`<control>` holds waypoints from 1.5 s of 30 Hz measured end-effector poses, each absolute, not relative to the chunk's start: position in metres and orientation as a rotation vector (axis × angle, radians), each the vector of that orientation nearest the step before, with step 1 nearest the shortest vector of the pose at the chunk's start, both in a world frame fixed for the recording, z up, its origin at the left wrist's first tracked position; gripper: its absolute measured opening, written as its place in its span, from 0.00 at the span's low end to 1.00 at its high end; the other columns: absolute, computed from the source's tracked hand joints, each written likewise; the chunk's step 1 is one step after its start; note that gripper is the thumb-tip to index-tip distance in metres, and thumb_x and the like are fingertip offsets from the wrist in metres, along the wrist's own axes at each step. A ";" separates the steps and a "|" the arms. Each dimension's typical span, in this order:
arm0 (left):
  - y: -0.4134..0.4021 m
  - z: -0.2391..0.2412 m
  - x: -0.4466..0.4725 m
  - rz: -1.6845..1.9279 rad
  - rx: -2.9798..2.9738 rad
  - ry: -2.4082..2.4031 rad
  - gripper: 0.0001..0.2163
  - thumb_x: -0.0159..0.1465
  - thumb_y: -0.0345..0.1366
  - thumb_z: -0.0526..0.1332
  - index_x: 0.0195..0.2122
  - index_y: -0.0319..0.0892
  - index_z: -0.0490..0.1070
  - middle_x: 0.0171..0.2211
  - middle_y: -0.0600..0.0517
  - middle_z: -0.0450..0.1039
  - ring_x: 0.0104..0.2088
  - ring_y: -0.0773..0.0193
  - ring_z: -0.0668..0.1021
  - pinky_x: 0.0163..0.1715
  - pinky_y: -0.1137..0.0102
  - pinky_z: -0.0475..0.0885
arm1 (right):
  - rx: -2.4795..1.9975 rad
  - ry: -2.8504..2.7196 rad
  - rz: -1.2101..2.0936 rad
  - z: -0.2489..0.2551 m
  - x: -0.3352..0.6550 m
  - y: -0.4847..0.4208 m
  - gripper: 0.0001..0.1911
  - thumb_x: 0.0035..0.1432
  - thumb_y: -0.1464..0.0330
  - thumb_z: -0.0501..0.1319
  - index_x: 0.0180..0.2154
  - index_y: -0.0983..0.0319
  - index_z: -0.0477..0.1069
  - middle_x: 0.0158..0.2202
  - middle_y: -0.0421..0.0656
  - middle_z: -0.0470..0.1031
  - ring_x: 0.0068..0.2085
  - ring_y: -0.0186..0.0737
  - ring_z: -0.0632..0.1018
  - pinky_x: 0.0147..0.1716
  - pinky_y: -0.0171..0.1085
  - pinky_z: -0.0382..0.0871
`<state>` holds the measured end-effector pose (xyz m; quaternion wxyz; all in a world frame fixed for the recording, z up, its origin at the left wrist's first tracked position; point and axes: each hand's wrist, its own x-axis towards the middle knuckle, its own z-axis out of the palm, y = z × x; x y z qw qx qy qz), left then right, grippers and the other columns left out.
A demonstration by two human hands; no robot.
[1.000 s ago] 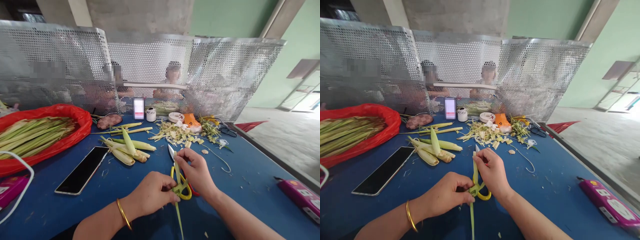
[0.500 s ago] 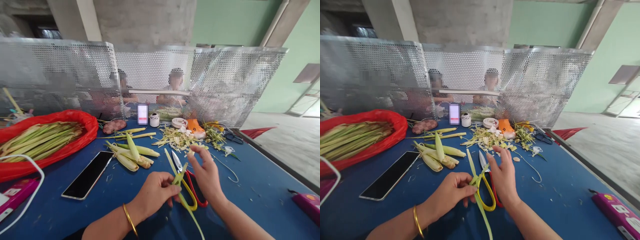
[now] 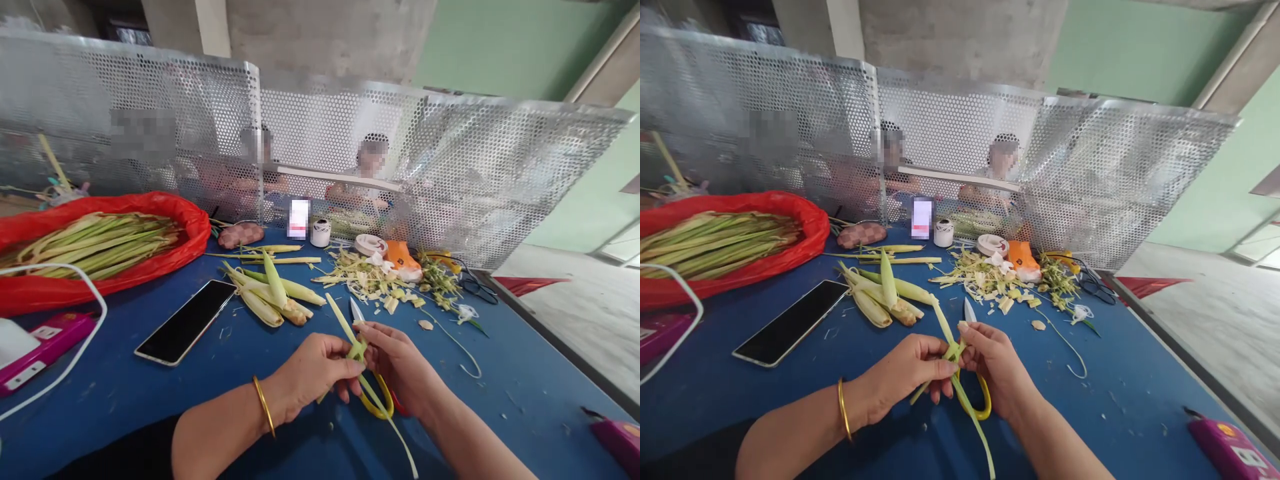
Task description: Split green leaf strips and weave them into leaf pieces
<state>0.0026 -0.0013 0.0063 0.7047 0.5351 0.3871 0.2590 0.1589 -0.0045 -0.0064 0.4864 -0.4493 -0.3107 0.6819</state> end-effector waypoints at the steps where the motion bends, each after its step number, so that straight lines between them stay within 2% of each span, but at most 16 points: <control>1: -0.001 0.006 0.002 0.560 1.189 0.865 0.12 0.52 0.43 0.64 0.26 0.38 0.71 0.20 0.52 0.73 0.20 0.70 0.70 0.25 0.72 0.64 | -1.085 -0.746 1.641 -0.007 0.159 -0.005 0.16 0.43 0.64 0.72 0.31 0.65 0.72 0.20 0.37 0.70 0.19 0.29 0.68 0.20 0.29 0.62; 5: -0.001 0.003 0.002 0.523 1.163 0.888 0.15 0.53 0.46 0.65 0.25 0.37 0.71 0.21 0.51 0.75 0.19 0.70 0.71 0.24 0.73 0.62 | -1.056 -0.762 1.398 -0.011 0.158 -0.002 0.18 0.40 0.66 0.73 0.33 0.63 0.71 0.21 0.35 0.70 0.20 0.30 0.68 0.21 0.31 0.63; 10: 0.004 0.004 0.001 0.730 0.938 0.928 0.17 0.50 0.46 0.69 0.32 0.36 0.76 0.23 0.51 0.75 0.23 0.69 0.75 0.30 0.73 0.66 | -1.173 -0.906 1.229 -0.013 0.163 0.005 0.22 0.44 0.57 0.70 0.38 0.63 0.74 0.32 0.43 0.76 0.26 0.35 0.74 0.27 0.35 0.68; 14: 0.010 0.010 -0.002 0.987 0.823 0.973 0.18 0.49 0.46 0.70 0.35 0.37 0.77 0.27 0.50 0.77 0.32 0.65 0.78 0.40 0.71 0.68 | -1.256 -1.217 1.257 -0.018 0.157 0.000 0.16 0.46 0.57 0.68 0.29 0.63 0.74 0.24 0.40 0.73 0.26 0.36 0.73 0.27 0.34 0.65; 16: 0.011 0.010 -0.002 1.057 0.805 0.977 0.18 0.48 0.44 0.71 0.35 0.37 0.77 0.28 0.50 0.77 0.34 0.63 0.78 0.41 0.70 0.68 | -1.208 -1.448 1.334 -0.022 0.149 -0.007 0.14 0.49 0.58 0.67 0.26 0.63 0.75 0.23 0.40 0.73 0.28 0.38 0.73 0.31 0.35 0.66; 20: 0.006 0.003 0.002 1.017 0.773 0.912 0.18 0.45 0.42 0.72 0.35 0.38 0.76 0.27 0.51 0.76 0.31 0.63 0.77 0.33 0.71 0.69 | -1.147 -1.527 1.307 -0.029 0.132 -0.021 0.19 0.51 0.53 0.64 0.31 0.63 0.76 0.31 0.44 0.76 0.35 0.43 0.74 0.36 0.37 0.67; 23: 0.003 0.000 0.004 0.938 0.833 0.863 0.17 0.46 0.42 0.72 0.33 0.37 0.76 0.27 0.51 0.77 0.23 0.69 0.72 0.24 0.75 0.63 | -1.238 -1.461 1.204 -0.030 0.129 -0.023 0.24 0.51 0.48 0.62 0.25 0.64 0.76 0.26 0.44 0.73 0.31 0.41 0.71 0.33 0.36 0.66; 26: 0.004 0.003 0.003 0.894 0.960 0.782 0.14 0.50 0.41 0.69 0.32 0.36 0.77 0.28 0.50 0.77 0.22 0.73 0.68 0.23 0.76 0.61 | -1.257 -1.408 1.180 -0.029 0.132 -0.022 0.26 0.51 0.47 0.60 0.23 0.64 0.75 0.24 0.43 0.70 0.30 0.40 0.69 0.32 0.35 0.64; 31: 0.007 0.007 0.001 0.887 1.031 0.802 0.14 0.54 0.44 0.66 0.28 0.35 0.77 0.26 0.49 0.76 0.18 0.71 0.69 0.19 0.74 0.62 | -1.204 -1.452 1.230 -0.024 0.136 -0.024 0.22 0.55 0.53 0.60 0.20 0.63 0.72 0.27 0.43 0.69 0.31 0.39 0.69 0.32 0.34 0.63; 35: 0.009 0.006 0.001 0.923 0.936 0.883 0.13 0.52 0.42 0.68 0.30 0.35 0.77 0.29 0.47 0.78 0.27 0.63 0.77 0.25 0.73 0.69 | -1.142 -1.594 1.265 -0.018 0.135 -0.028 0.19 0.58 0.59 0.58 0.19 0.62 0.71 0.27 0.42 0.69 0.32 0.39 0.71 0.34 0.34 0.64; 39: 0.009 0.006 0.000 0.922 0.841 0.927 0.15 0.50 0.42 0.69 0.34 0.37 0.76 0.29 0.47 0.79 0.27 0.63 0.78 0.29 0.71 0.71 | -1.056 -1.746 1.203 -0.012 0.133 -0.031 0.19 0.61 0.60 0.56 0.22 0.62 0.72 0.35 0.44 0.72 0.38 0.41 0.73 0.39 0.36 0.66; 45: 0.004 0.012 0.002 0.895 0.839 1.028 0.14 0.54 0.40 0.66 0.40 0.39 0.75 0.28 0.49 0.79 0.22 0.65 0.76 0.21 0.73 0.67 | -0.935 -1.927 1.157 -0.007 0.133 -0.031 0.18 0.64 0.63 0.52 0.25 0.61 0.70 0.35 0.44 0.73 0.36 0.38 0.74 0.36 0.33 0.67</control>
